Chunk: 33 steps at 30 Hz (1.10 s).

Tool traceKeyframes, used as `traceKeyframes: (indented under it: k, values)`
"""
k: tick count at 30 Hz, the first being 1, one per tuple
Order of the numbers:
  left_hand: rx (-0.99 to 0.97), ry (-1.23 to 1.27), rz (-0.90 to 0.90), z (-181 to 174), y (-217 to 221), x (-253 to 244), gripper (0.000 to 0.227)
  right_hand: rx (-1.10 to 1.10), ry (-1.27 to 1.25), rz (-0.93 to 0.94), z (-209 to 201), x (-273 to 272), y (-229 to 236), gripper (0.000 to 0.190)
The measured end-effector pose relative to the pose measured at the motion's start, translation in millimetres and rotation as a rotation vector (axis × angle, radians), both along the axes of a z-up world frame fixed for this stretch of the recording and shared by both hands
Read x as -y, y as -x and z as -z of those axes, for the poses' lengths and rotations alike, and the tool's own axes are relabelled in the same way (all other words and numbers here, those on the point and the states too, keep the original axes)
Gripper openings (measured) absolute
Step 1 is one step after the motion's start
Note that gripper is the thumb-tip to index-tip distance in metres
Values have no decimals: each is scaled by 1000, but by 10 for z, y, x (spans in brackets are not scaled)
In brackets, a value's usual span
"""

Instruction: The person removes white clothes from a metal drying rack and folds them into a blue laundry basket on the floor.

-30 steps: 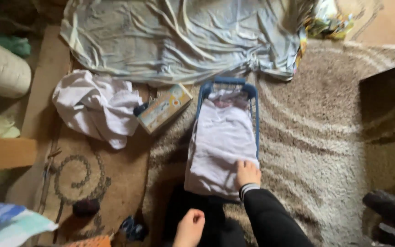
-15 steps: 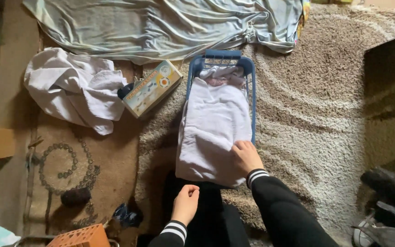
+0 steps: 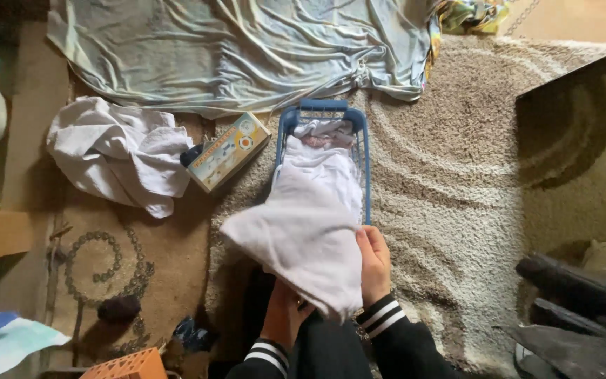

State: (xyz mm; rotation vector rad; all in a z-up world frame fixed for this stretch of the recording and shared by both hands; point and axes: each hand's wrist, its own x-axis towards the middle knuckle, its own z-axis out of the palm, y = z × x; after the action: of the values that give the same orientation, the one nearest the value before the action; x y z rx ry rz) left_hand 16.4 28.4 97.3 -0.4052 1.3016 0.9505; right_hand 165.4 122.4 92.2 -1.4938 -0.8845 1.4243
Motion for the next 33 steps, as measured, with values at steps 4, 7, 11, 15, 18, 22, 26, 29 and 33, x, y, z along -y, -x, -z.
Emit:
traceKeyframes:
  k: [4,7,11,15,18,22,26,29,33]
  values:
    - [-288,-441,139,180,-4,172,67,7,8,5,-438,34,76,22]
    - [-592,-249,263,-643,25,-36,24,11,47,1,-771,160,125,24]
    - [-514,-103,189,-1495,96,82,51,18,104,-1,-1171,450,110,31]
    - [-463,-1,124,-2240,72,294,79,28,157,-3,-1511,778,88,39]
    - [-690,-162,31,-2253,60,599,28,36,196,-3,-1766,969,106,46]
    - [-854,-254,11,-2578,172,1003,17,336,40,115,-2103,1232,-11,48]
    - [-956,-274,149,-2725,225,1390,17,469,-13,229,-2299,1560,-95,44]
    - [-961,-304,60,-2863,269,1498,16,504,-85,375,-2455,1586,-292,41]
    - [-1137,-255,204,-2570,266,1434,44,549,-161,511,-2441,1480,-459,39]
